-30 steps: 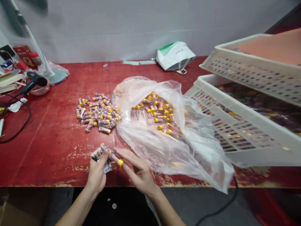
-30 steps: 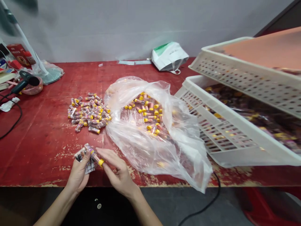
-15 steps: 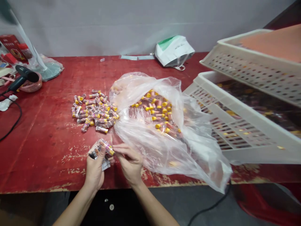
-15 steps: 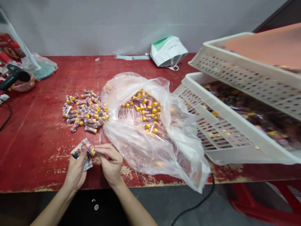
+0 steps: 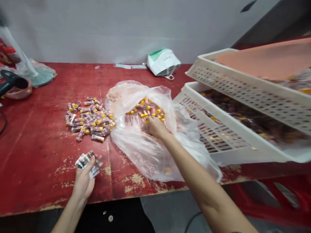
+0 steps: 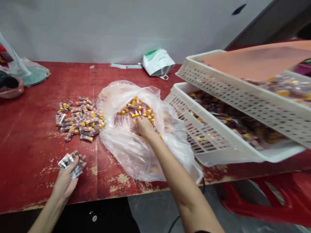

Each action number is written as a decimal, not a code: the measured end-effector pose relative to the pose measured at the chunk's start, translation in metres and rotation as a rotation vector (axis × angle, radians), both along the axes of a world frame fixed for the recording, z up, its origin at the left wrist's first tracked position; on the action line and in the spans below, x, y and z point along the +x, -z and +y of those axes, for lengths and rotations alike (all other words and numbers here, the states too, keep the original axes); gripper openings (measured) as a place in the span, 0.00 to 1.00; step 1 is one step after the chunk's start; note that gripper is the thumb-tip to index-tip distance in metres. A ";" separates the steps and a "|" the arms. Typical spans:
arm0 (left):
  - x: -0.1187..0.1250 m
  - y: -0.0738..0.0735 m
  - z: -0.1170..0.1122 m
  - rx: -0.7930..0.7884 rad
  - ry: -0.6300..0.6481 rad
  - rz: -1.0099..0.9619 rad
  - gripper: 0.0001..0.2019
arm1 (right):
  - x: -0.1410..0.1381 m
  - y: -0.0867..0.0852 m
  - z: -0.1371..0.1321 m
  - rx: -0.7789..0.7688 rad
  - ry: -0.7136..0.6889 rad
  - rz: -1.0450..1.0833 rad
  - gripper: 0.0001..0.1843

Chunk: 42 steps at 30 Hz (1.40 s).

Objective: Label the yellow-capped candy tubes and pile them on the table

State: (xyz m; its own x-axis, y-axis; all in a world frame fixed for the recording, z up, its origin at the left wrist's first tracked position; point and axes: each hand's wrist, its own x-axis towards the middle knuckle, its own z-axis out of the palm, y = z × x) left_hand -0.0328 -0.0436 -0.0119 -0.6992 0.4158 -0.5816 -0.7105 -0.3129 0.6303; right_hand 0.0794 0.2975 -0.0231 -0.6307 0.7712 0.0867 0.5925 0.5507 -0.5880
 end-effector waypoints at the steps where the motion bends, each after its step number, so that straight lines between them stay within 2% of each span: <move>1: 0.002 0.000 0.002 0.012 -0.015 -0.008 0.09 | -0.002 0.002 -0.003 -0.012 -0.024 0.016 0.08; 4: 0.006 -0.001 0.006 0.034 -0.075 -0.030 0.10 | -0.006 -0.001 -0.037 -0.014 -0.061 0.113 0.11; 7: 0.011 -0.004 0.009 0.042 -0.110 -0.044 0.12 | -0.007 -0.010 -0.107 -0.112 -0.144 0.295 0.16; 10: 0.019 -0.008 0.010 0.079 -0.138 -0.041 0.12 | -0.008 -0.014 -0.190 -0.536 -0.381 0.488 0.14; 12: 0.023 -0.009 0.009 0.109 -0.144 -0.036 0.12 | -0.012 -0.012 -0.231 -0.712 -0.364 0.585 0.11; 14: 0.025 -0.010 0.005 0.120 -0.131 -0.023 0.11 | -0.017 -0.008 -0.251 -0.819 -0.278 0.681 0.11; 17: 0.026 -0.009 0.000 0.117 -0.102 0.033 0.09 | -0.021 -0.005 -0.253 -0.853 -0.184 0.766 0.10; 22: 0.030 -0.012 0.002 0.051 -0.167 0.059 0.13 | -0.021 -0.003 -0.248 -0.727 -0.147 0.769 0.08; 26: 0.031 -0.015 0.006 0.016 -0.141 0.061 0.17 | -0.017 -0.003 -0.249 -0.598 -0.243 0.760 0.14; 28: 0.030 -0.016 0.007 0.008 -0.177 0.076 0.18 | -0.014 -0.006 -0.247 -0.652 -0.276 0.743 0.16; 31: 0.027 -0.018 0.007 0.014 -0.217 0.038 0.17 | -0.006 -0.013 -0.242 -0.798 -0.197 0.782 0.15; 36: 0.030 -0.021 0.007 0.018 -0.169 -0.075 0.13 | 0.008 -0.028 -0.242 -1.001 -0.153 0.983 0.17; 39: 0.035 -0.022 0.007 0.085 -0.107 -0.115 0.14 | 0.006 -0.027 -0.249 -1.012 -0.085 1.085 0.17; 42: 0.039 -0.022 0.007 0.147 -0.046 -0.146 0.16 | 0.002 -0.017 -0.256 -0.958 0.015 1.160 0.17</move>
State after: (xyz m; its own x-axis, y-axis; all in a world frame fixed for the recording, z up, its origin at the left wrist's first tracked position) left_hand 0.0067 -0.0370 0.0100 -0.6323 0.4736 -0.6130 -0.7736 -0.4283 0.4670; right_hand 0.0814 0.0418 -0.0062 -0.5591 0.8291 -0.0085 -0.4391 -0.3047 -0.8452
